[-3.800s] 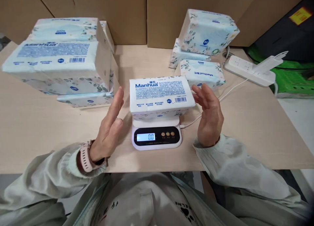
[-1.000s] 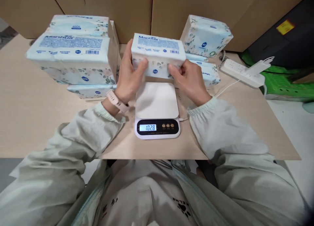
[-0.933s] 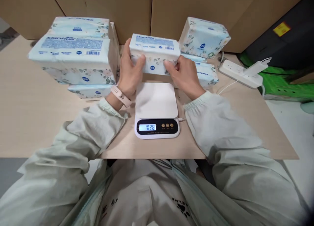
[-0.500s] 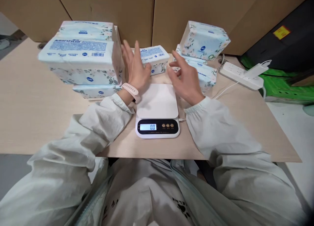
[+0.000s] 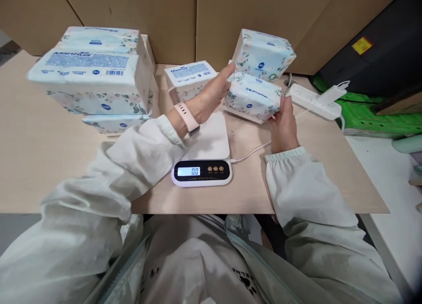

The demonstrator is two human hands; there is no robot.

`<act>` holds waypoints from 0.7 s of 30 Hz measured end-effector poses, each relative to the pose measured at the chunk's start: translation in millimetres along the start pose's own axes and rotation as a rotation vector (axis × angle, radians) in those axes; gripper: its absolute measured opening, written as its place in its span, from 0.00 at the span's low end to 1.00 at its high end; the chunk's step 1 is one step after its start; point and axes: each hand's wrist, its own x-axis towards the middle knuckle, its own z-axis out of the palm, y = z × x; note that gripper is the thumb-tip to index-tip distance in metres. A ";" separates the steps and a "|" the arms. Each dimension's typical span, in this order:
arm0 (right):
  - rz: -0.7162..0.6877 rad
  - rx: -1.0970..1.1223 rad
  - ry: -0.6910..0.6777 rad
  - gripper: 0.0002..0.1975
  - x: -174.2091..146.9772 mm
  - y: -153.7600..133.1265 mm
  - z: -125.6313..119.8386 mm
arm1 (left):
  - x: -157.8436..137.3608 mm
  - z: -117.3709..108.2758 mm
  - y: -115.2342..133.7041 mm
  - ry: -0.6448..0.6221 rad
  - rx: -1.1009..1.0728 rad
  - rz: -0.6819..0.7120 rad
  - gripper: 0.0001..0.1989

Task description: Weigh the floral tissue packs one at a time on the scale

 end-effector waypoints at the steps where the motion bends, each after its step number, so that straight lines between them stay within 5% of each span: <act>1: -0.059 -0.001 -0.018 0.32 -7.3 -7.4 2.1 | -13.0 -6.7 13.0 -0.066 -0.050 -0.053 0.26; 3: -0.208 -0.023 -0.070 0.34 -24.8 -22.5 5.7 | -47.8 -23.8 35.5 -0.207 -0.187 -0.142 0.30; 5: -0.309 -0.024 -0.128 0.36 -44.2 -33.3 10.1 | -89.4 -41.8 47.1 -0.208 -0.231 -0.029 0.29; 8: -0.363 -0.009 -0.247 0.35 -73.1 -35.9 19.1 | -146.8 -60.6 39.6 0.067 -0.186 0.252 0.18; 11: -0.330 -0.093 -0.363 0.33 -96.3 -28.1 27.1 | -181.7 -67.0 16.3 0.345 -0.110 0.300 0.17; 16: -0.267 -0.234 -0.384 0.34 -113.7 -17.3 33.7 | -191.6 -71.0 -8.9 0.463 -0.090 0.163 0.18; 21: -0.243 -0.158 -0.260 0.33 -113.4 -15.1 39.6 | -182.3 -78.0 -21.3 0.494 -0.031 0.296 0.14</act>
